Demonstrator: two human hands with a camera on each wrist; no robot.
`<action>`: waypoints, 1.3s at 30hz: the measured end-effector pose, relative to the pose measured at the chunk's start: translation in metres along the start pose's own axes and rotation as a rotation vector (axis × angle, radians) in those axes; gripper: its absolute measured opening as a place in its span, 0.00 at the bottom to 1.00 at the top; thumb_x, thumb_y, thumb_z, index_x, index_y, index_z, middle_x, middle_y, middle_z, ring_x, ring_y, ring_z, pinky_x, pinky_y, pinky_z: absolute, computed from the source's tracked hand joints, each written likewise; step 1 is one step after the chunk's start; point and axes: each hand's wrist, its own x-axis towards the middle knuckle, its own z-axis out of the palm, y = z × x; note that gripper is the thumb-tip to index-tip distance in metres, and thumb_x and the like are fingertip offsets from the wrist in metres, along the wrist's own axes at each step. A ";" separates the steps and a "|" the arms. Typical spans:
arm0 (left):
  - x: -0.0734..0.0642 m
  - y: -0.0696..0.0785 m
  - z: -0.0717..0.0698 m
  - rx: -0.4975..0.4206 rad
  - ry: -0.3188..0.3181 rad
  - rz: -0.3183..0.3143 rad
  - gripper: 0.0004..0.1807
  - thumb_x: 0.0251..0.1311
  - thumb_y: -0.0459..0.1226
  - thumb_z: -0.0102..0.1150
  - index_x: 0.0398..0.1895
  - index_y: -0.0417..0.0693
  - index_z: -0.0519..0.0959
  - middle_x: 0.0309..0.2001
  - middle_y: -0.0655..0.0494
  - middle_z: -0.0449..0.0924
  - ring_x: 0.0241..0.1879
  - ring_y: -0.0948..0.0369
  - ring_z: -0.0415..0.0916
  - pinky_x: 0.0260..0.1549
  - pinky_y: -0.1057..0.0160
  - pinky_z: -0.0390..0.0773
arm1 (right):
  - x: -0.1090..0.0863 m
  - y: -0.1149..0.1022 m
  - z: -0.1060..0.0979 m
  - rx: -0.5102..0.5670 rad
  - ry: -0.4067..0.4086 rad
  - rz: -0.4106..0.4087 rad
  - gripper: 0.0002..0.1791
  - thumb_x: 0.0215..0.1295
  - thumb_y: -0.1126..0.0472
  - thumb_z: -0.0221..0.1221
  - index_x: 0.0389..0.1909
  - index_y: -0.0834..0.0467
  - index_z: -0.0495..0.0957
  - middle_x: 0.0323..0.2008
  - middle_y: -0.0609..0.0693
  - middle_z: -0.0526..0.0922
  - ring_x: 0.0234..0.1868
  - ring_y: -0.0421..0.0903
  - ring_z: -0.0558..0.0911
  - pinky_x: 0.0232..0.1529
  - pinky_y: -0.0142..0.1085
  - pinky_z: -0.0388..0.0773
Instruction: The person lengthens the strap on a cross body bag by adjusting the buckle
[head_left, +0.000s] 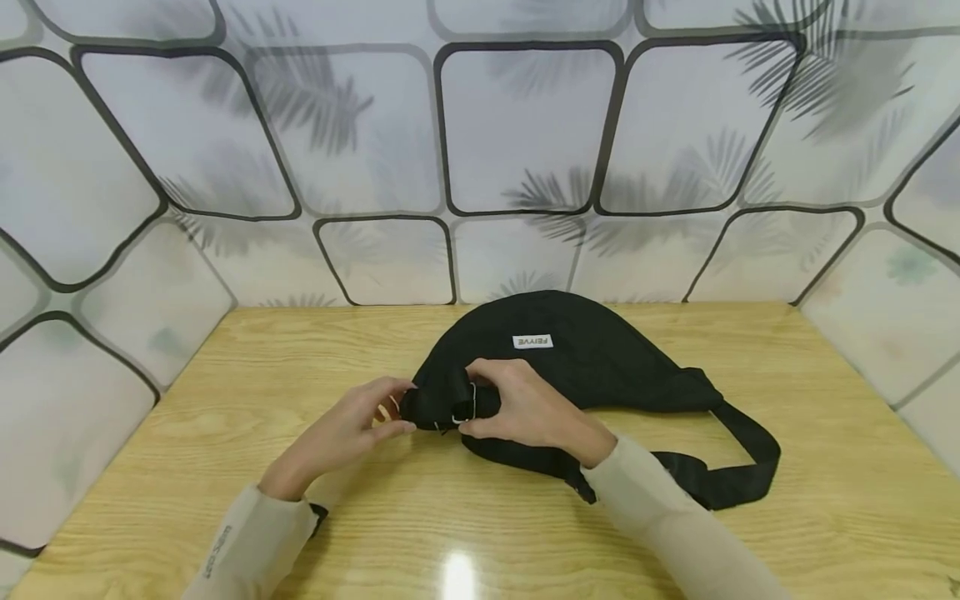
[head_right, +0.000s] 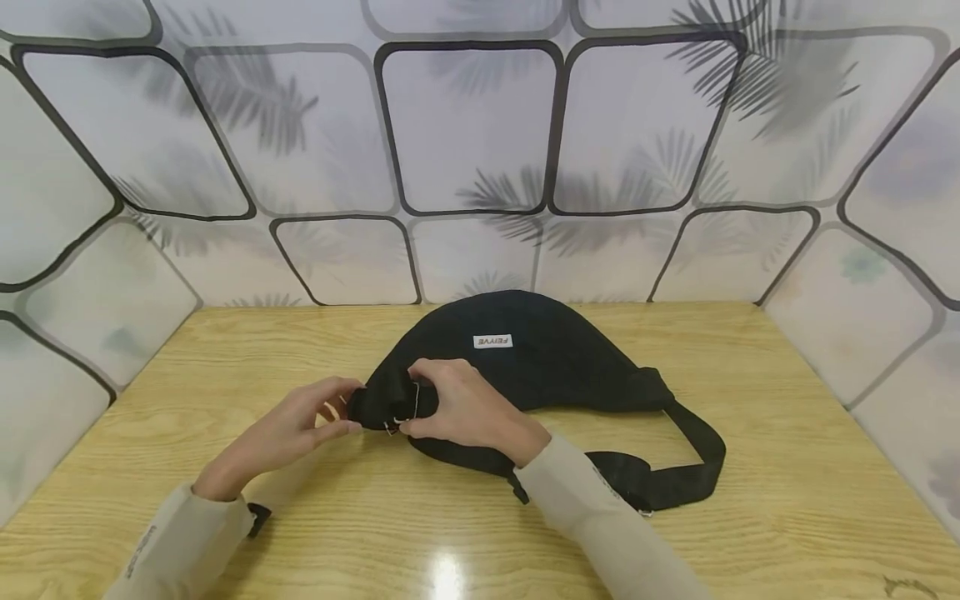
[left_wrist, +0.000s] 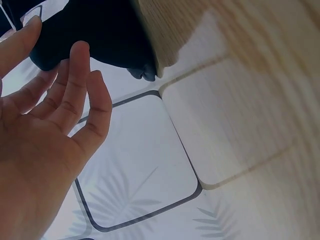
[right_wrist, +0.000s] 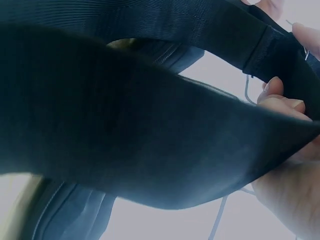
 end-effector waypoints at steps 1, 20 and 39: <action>0.000 0.000 0.000 0.000 -0.001 -0.001 0.20 0.67 0.32 0.65 0.59 0.34 0.75 0.45 0.52 0.79 0.39 0.60 0.77 0.36 0.61 0.79 | -0.001 0.001 0.000 -0.002 0.002 -0.002 0.22 0.57 0.63 0.74 0.52 0.62 0.80 0.47 0.49 0.85 0.50 0.44 0.84 0.54 0.39 0.79; -0.001 0.000 -0.001 0.002 -0.024 -0.018 0.20 0.69 0.33 0.63 0.60 0.35 0.74 0.46 0.52 0.79 0.40 0.60 0.78 0.36 0.60 0.79 | -0.015 0.007 -0.011 -0.032 0.023 -0.004 0.23 0.56 0.62 0.73 0.52 0.63 0.81 0.46 0.50 0.86 0.47 0.43 0.84 0.50 0.40 0.80; 0.000 0.000 -0.001 0.014 -0.037 -0.034 0.19 0.68 0.31 0.63 0.59 0.34 0.74 0.46 0.50 0.79 0.40 0.59 0.78 0.37 0.59 0.79 | -0.039 0.021 -0.031 -0.074 0.074 -0.019 0.23 0.54 0.61 0.75 0.49 0.64 0.81 0.37 0.46 0.86 0.38 0.40 0.83 0.43 0.40 0.80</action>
